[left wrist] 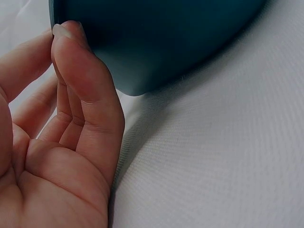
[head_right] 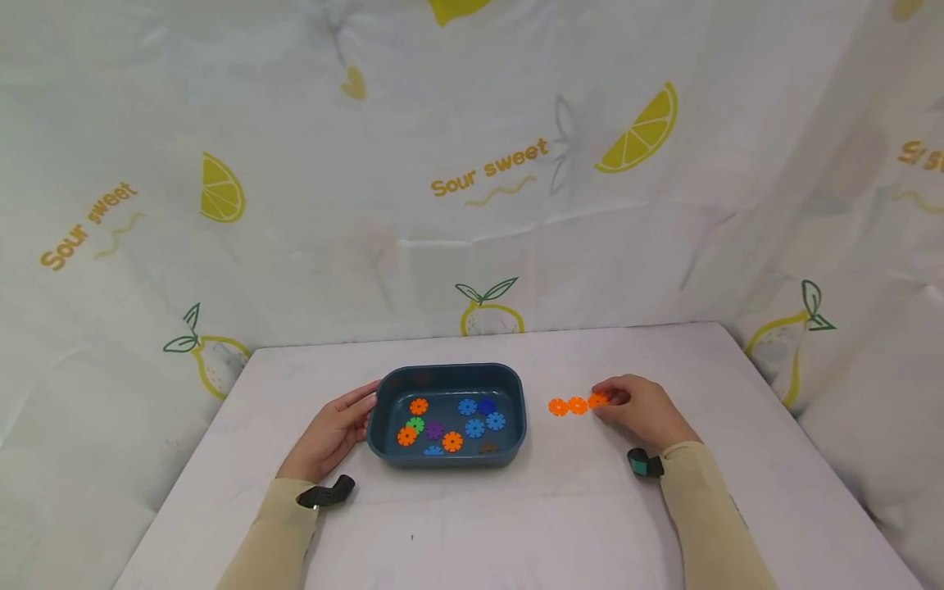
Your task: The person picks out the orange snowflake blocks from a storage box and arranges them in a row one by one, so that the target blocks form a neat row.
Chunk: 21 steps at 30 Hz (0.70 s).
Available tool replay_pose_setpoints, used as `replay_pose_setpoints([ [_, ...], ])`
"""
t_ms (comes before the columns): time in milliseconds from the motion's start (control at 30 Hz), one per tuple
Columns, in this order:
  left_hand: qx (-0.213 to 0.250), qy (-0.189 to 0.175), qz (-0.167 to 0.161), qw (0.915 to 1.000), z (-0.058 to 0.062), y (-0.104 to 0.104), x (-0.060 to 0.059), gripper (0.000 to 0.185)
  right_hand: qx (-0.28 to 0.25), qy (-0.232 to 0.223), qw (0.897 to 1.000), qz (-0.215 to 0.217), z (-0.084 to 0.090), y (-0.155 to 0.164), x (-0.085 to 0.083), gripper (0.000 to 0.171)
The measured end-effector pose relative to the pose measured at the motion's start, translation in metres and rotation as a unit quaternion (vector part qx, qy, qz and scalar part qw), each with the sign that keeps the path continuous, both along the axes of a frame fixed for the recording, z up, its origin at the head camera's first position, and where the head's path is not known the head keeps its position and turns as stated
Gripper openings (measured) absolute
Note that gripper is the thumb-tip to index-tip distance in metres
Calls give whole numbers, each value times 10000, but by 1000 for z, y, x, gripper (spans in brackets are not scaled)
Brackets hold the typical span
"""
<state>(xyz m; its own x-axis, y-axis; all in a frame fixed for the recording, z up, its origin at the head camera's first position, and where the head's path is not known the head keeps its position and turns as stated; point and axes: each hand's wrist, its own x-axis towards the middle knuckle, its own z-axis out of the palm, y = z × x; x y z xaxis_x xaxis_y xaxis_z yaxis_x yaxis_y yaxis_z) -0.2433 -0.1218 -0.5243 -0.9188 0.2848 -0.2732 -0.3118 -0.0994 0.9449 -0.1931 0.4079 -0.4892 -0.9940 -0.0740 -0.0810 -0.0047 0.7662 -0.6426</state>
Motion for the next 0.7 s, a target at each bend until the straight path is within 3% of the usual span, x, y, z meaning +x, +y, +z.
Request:
replay_pose_setpoints([
  [167, -31, 68, 103, 9999, -2, -2, 2, 51, 142, 31, 9999, 65, 4, 0, -1, 43],
  [333, -136, 130, 0, 9998, -4, -1, 0, 52, 211, 147, 9993, 289, 17, -6, -3, 41],
  [500, -175, 205, 91, 9996, -3, -1, -2, 49, 299, 244, 9936, 1058, 51, -44, -27, 35],
  [700, -206, 315, -4, 9993, -4, 2, -2, 50, 446, 103, 9772, 2074, 81, -107, -53, 32],
])
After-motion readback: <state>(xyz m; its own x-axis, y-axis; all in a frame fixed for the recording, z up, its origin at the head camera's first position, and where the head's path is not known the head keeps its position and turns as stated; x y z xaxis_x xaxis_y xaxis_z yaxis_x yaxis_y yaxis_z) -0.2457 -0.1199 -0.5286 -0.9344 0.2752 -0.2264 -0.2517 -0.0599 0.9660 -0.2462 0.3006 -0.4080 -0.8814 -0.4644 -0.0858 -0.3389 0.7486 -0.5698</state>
